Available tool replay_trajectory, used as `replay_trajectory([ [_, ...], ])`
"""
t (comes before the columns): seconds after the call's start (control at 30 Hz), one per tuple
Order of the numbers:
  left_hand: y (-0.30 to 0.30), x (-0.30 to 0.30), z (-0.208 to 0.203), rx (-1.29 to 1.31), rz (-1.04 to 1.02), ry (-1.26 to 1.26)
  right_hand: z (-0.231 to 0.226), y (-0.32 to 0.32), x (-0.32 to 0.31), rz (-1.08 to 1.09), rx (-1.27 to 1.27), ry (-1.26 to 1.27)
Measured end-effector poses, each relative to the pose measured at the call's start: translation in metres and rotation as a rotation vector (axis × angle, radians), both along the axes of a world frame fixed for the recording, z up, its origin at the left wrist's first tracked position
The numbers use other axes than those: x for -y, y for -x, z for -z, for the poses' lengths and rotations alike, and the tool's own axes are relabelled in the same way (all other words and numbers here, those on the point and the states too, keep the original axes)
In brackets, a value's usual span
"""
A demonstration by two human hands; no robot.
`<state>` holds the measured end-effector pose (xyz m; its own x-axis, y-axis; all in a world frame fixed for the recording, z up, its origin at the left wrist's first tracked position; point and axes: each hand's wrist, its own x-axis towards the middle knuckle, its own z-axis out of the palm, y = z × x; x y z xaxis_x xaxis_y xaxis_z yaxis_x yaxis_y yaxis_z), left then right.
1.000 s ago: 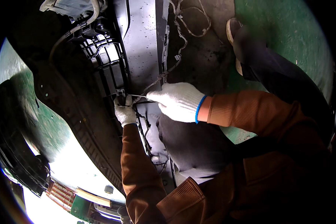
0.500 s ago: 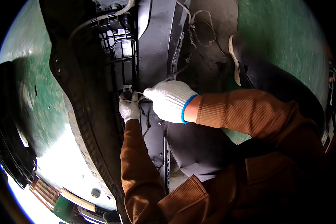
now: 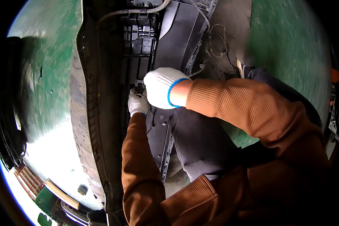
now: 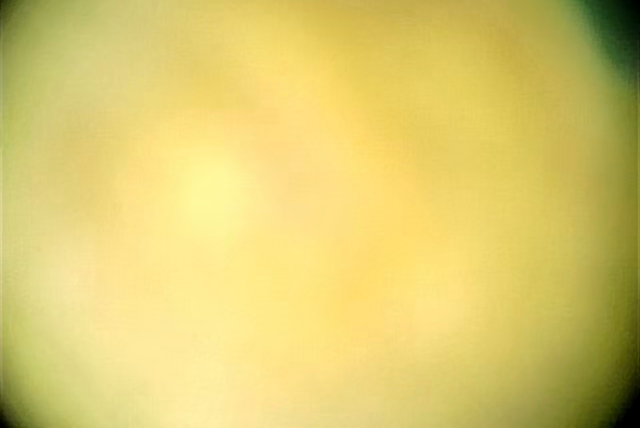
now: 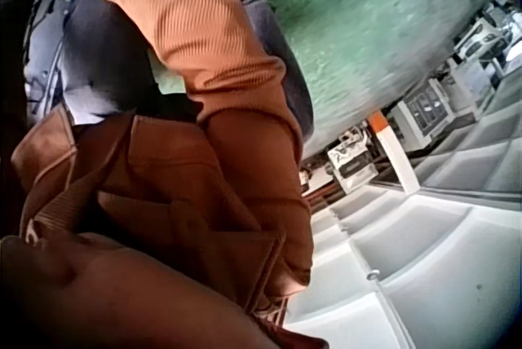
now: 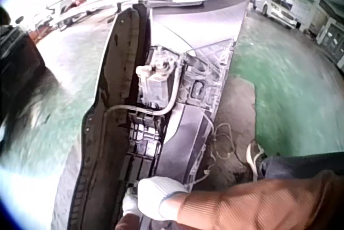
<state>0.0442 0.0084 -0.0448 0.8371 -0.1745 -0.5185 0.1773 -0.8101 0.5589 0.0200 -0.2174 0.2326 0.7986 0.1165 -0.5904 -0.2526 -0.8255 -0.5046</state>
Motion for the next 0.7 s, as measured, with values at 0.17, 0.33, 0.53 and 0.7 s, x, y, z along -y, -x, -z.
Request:
replay_trajectory([
  [0.17,-0.001,-0.012,0.018,0.028,0.107,-0.077,0.027,-0.024,-0.024,-0.144,0.053,0.063],
  [0.33,0.003,0.021,-0.047,0.055,0.104,-0.149,0.047,-0.028,0.016,-0.583,0.129,0.206],
  [0.53,0.005,0.013,-0.037,0.080,0.056,-0.057,0.056,0.055,0.076,0.176,0.110,-0.316],
  [0.7,0.006,-0.002,-0.009,0.083,-0.050,0.151,0.105,0.113,0.068,0.335,0.196,-0.489],
])
